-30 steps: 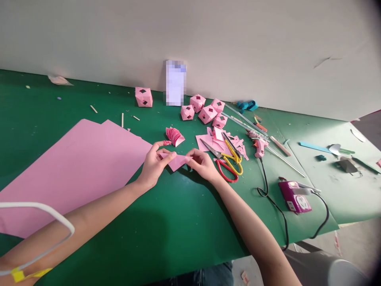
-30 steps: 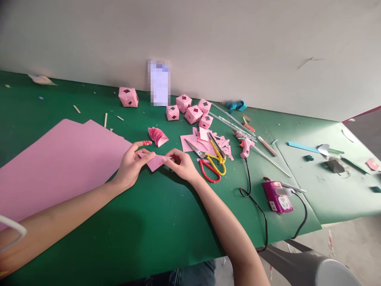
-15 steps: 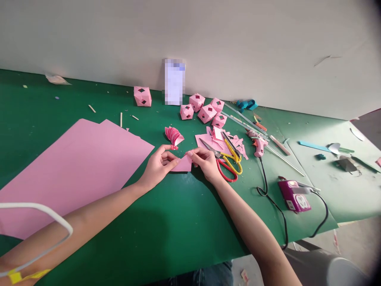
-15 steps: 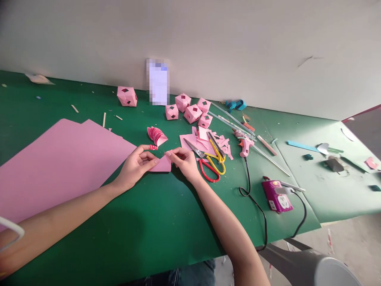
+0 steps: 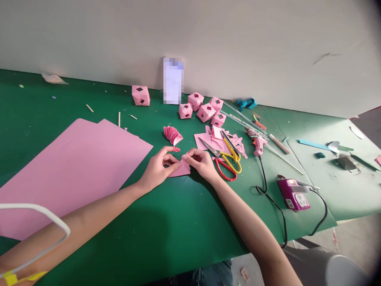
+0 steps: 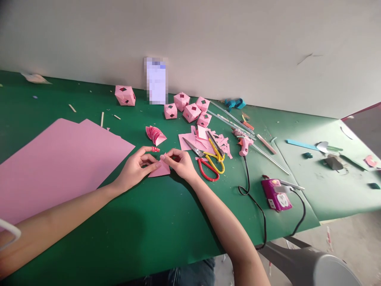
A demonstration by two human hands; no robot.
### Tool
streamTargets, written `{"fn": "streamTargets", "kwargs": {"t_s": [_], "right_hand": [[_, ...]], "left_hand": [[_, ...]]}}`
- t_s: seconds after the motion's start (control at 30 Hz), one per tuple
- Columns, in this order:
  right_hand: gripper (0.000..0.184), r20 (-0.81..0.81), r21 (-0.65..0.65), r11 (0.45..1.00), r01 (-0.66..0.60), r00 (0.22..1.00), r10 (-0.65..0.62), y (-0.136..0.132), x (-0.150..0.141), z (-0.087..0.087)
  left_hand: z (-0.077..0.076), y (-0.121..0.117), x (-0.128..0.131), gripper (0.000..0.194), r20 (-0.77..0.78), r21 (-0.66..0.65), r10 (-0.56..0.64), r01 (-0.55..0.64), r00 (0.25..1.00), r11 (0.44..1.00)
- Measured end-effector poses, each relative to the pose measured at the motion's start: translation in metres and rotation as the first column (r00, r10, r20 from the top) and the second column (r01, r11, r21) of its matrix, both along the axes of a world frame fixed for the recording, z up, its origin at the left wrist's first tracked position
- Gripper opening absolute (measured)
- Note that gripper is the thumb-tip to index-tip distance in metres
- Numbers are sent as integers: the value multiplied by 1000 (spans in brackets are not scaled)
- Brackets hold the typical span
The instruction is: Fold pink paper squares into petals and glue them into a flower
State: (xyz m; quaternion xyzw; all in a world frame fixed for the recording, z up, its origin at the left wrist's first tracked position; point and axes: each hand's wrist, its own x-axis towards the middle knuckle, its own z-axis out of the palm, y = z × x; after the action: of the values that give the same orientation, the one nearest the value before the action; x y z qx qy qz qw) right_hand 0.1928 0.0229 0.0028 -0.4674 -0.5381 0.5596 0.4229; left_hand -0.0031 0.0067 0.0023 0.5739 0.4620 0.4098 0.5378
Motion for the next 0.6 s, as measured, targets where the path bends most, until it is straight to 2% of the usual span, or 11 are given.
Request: {"fn": "streamTargets", "kwargs": {"t_s": [0.37,0.6], "right_hand": [[50,53,31,999,-19,998,17,0,-4,-3],[46,87,101,994,-43,996,34,-1,-2,0]], "left_hand": [[0,-3,1,57,65,-49,40,-37,997,998],[3,-4,1,63,74,-86,32,-26,997,996]]}}
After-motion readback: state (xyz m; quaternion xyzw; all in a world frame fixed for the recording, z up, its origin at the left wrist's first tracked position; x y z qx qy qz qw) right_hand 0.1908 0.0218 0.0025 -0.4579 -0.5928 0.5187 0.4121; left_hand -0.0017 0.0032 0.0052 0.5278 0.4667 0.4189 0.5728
